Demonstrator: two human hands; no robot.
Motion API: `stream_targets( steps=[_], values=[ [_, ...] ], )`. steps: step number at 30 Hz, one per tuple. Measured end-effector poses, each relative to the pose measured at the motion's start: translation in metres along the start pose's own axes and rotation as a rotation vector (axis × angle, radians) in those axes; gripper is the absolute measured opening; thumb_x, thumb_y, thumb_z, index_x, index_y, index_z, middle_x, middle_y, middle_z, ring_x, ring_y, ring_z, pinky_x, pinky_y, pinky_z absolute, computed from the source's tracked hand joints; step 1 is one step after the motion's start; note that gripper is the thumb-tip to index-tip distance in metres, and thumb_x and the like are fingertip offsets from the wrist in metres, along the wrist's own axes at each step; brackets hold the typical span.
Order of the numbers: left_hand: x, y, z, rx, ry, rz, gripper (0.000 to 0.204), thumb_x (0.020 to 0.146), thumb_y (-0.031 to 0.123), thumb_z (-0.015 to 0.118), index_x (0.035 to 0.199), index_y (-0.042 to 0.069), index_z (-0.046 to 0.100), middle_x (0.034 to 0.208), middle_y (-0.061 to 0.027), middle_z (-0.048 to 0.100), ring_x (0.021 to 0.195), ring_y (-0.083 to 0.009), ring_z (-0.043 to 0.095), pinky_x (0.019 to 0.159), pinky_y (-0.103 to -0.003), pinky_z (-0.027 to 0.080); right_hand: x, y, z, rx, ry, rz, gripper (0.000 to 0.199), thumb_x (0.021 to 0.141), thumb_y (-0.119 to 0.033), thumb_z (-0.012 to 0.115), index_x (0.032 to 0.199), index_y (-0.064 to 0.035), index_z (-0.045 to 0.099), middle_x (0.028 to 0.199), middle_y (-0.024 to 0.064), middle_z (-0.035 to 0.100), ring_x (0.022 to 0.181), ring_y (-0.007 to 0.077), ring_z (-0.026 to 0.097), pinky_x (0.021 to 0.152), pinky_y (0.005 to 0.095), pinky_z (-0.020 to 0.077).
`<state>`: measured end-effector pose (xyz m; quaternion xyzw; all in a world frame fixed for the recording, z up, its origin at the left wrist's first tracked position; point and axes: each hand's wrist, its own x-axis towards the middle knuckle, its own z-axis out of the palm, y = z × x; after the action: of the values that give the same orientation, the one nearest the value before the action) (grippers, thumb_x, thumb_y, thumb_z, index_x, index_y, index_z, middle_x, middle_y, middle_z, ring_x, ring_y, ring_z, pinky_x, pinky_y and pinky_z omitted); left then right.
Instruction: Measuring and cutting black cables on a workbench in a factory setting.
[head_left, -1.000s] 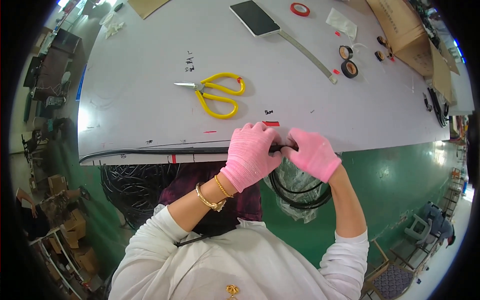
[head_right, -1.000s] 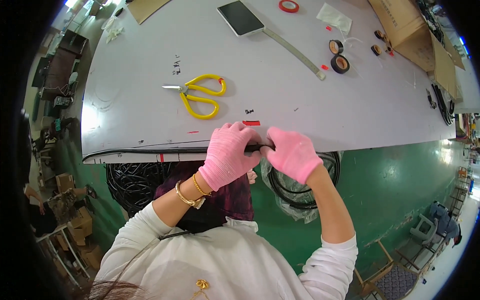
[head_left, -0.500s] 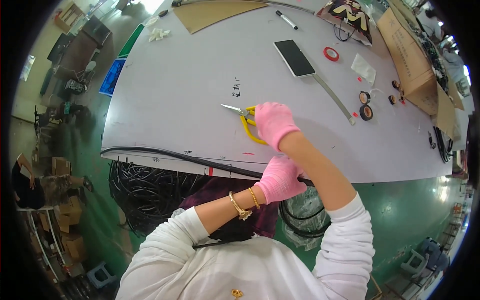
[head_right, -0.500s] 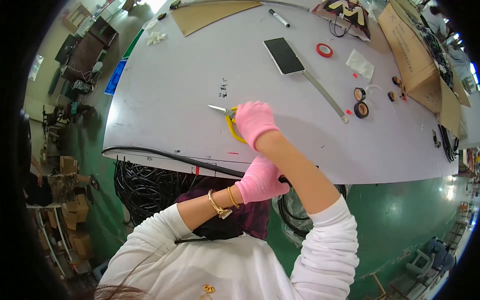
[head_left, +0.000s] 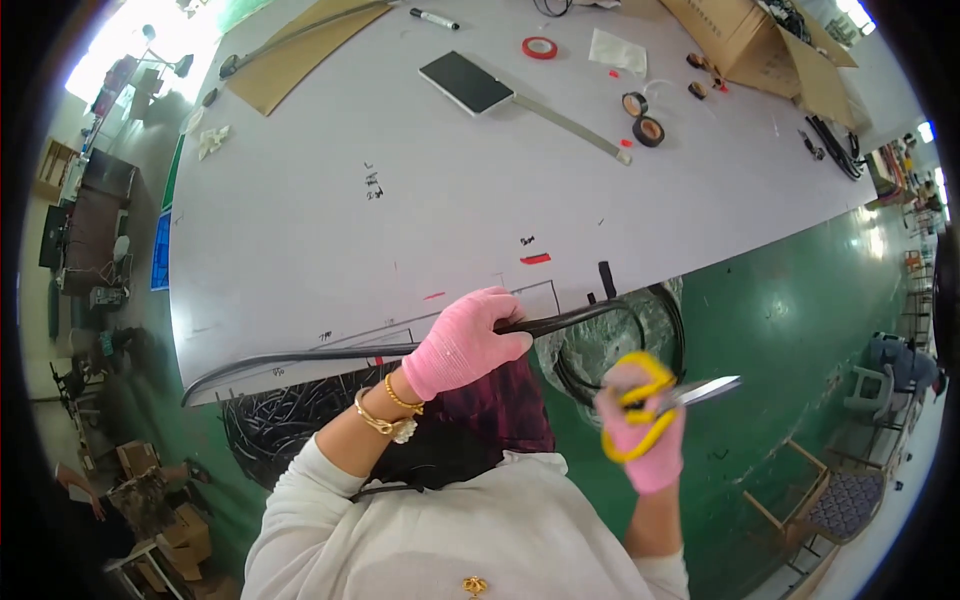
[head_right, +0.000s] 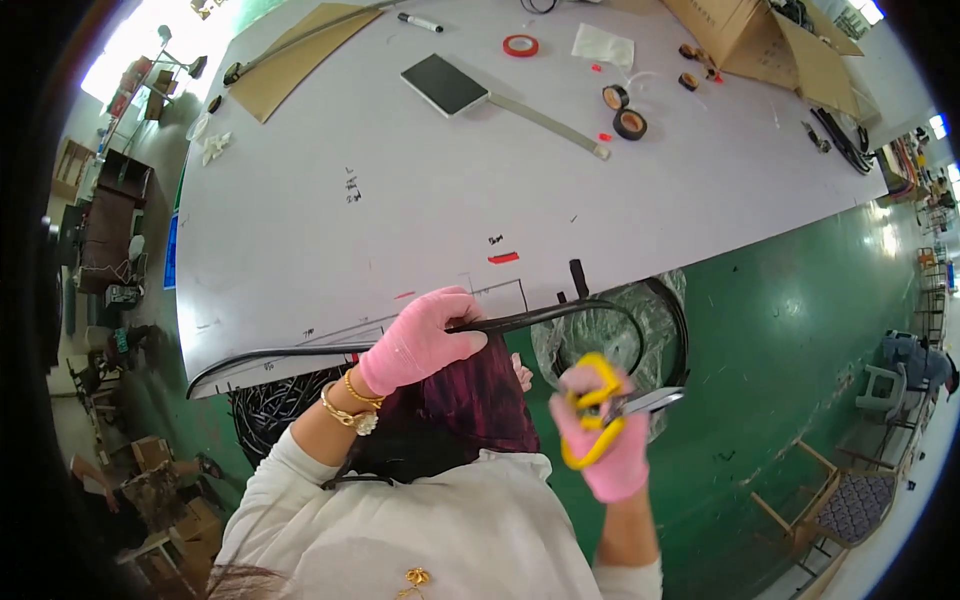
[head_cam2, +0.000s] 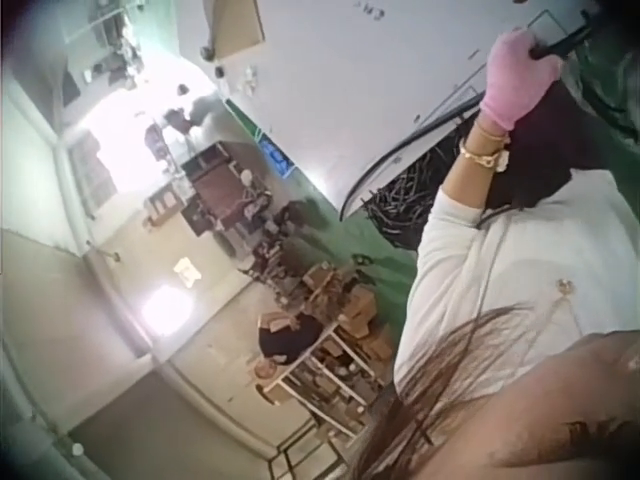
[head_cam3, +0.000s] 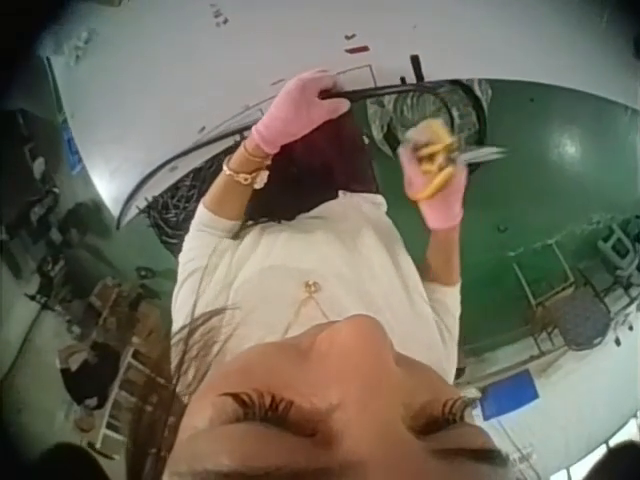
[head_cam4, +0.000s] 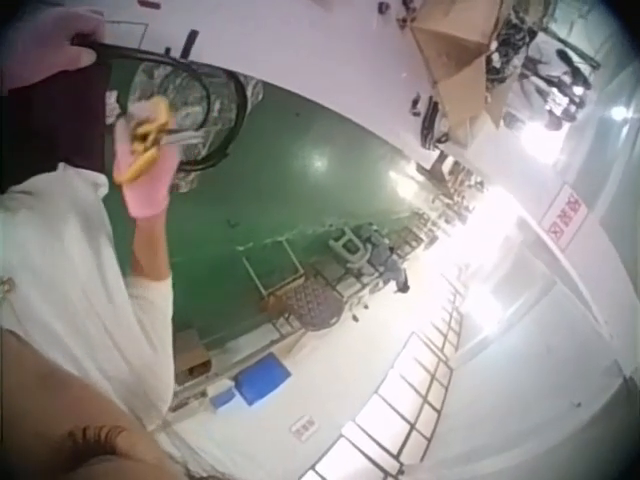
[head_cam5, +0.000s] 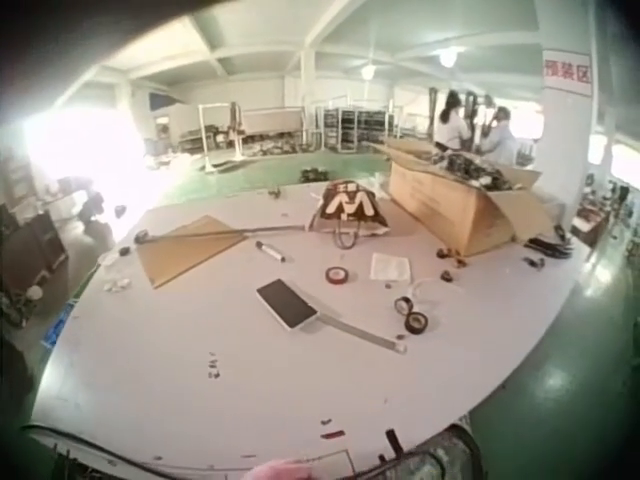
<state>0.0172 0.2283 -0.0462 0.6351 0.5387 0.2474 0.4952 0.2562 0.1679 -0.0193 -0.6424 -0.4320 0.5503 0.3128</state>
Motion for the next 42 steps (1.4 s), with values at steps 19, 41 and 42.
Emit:
stream_targets(
  steps=[19,41,42],
  values=[
    [-0.033,0.032,0.006,-0.102,-0.054,-0.186,0.01,0.077,0.004,0.067,0.084,-0.002,0.062,0.082,-0.0026,0.056,0.072,-0.0087,0.053,0.068,-0.026,0.046,-0.034,0.13,0.045,0.057,-0.502,-0.268,0.02,0.1,-0.02,0.05,0.117,-0.0094,0.052,0.101,-0.0008,0.053,0.086,0.0083,0.054,0.077,0.0236,0.0521],
    [-0.034,0.031,0.008,-0.008,-0.111,-0.082,0.014,0.074,0.005,0.069,0.083,-0.001,0.061,0.075,-0.0053,0.056,0.069,-0.0146,0.052,0.065,-0.029,0.045,-0.03,0.1,0.069,0.608,-0.537,0.229,0.026,0.09,-0.024,0.058,0.088,-0.0024,0.045,0.064,0.004,0.048,0.054,0.015,0.049,0.052,0.0283,0.0423],
    [-0.034,0.03,0.007,-0.007,-0.128,-0.085,0.015,0.074,0.005,0.069,0.085,-0.001,0.061,0.074,-0.0047,0.055,0.069,-0.0141,0.051,0.064,-0.03,0.045,-0.03,0.098,0.066,0.608,-0.536,0.228,0.026,0.09,-0.024,0.058,0.088,-0.0024,0.045,0.064,0.004,0.048,0.054,0.015,0.049,0.052,0.0283,0.0423]
  ],
)
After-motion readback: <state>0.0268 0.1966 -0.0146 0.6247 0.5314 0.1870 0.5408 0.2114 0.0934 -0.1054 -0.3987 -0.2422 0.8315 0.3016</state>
